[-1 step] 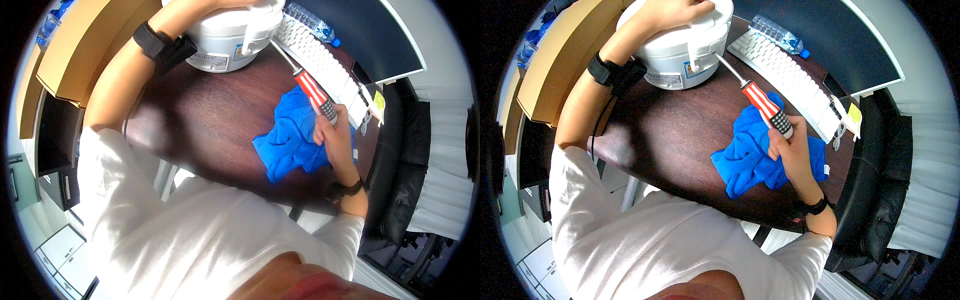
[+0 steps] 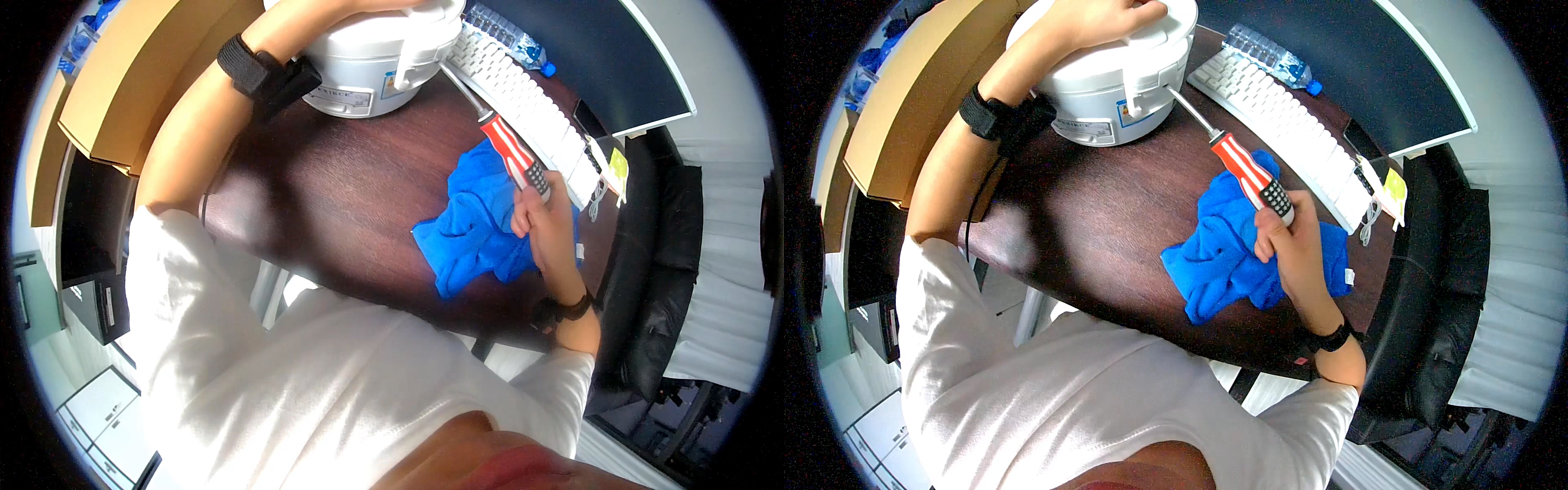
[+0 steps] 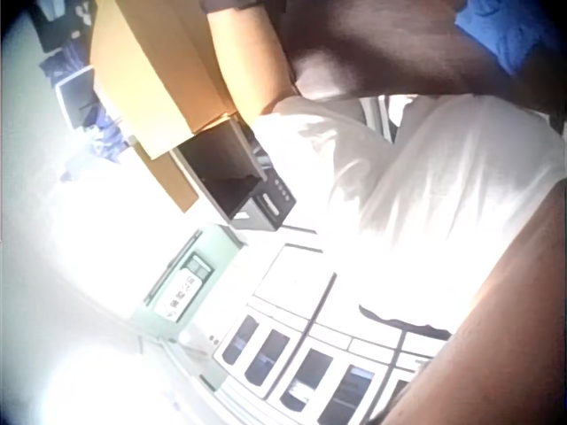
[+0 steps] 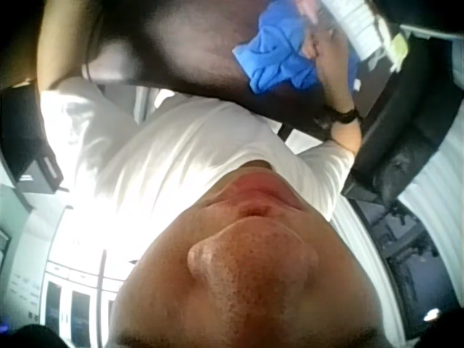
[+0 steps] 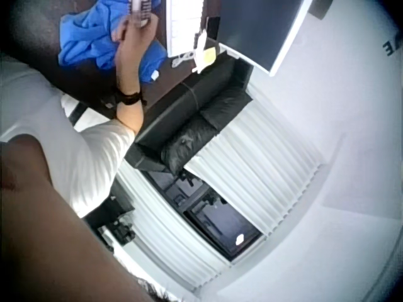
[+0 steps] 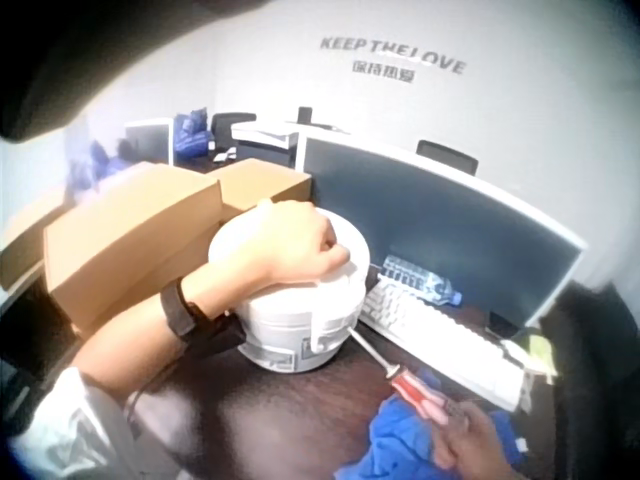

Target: The person uses a screwdriver to remove screws from a white plastic bracket, then attaches the bracket to the bottom of a white appliance. The person then uses the screwdriver to fasten the bracket to the appliance with screws.

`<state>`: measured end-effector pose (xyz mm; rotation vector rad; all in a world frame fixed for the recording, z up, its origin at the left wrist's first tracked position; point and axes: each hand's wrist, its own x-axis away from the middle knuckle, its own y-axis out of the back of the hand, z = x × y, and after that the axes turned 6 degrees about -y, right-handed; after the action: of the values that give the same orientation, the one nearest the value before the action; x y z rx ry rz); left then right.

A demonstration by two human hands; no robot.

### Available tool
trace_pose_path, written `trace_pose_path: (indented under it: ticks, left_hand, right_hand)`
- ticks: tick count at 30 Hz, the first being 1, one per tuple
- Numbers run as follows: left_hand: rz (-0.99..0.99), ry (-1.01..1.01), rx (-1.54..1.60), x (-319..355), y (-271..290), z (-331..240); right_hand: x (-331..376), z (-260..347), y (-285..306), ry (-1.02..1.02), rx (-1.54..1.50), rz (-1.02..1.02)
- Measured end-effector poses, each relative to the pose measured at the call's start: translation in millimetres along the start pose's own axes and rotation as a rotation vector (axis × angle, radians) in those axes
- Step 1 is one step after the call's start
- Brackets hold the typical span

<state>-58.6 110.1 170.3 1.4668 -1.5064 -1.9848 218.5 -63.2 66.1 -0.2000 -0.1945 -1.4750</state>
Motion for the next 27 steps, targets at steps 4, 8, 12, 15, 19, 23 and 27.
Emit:
trace_pose_path:
  ticks: [4,8,12,15,19,23,27]
  left_hand:
    - [0.012,-0.034,0.135,-8.3,-29.4,-3.8]
    - [0.017,-0.001,0.021,-2.5,-2.0,-4.1]
    - [0.017,0.006,0.028,-1.1,-3.6,-4.5]
    - [0.015,0.003,0.027,-2.1,-5.8,-2.0]
    - [0.052,0.007,0.043,-4.3,-7.4,-0.7]
    - [0.06,0.03,-0.001,-2.0,-1.6,-5.7]
    - [0.023,-0.007,0.027,-2.6,-7.8,-0.2]
  right_hand:
    - [3.7,1.4,32.3,-0.392,-0.446,0.369]
    - [1.9,20.4,11.6,-0.495,-0.315,0.243]
    - [9.2,13.6,-8.2,-0.269,-0.107,0.019]
    - [4.4,7.6,21.0,-0.408,-0.415,0.281]
    - [3.5,10.7,10.4,-0.448,-0.53,0.333]
    - [8.5,20.0,-3.0,-0.459,-0.405,0.13]
    - [1.7,7.1,16.1,-0.397,-0.486,0.428]
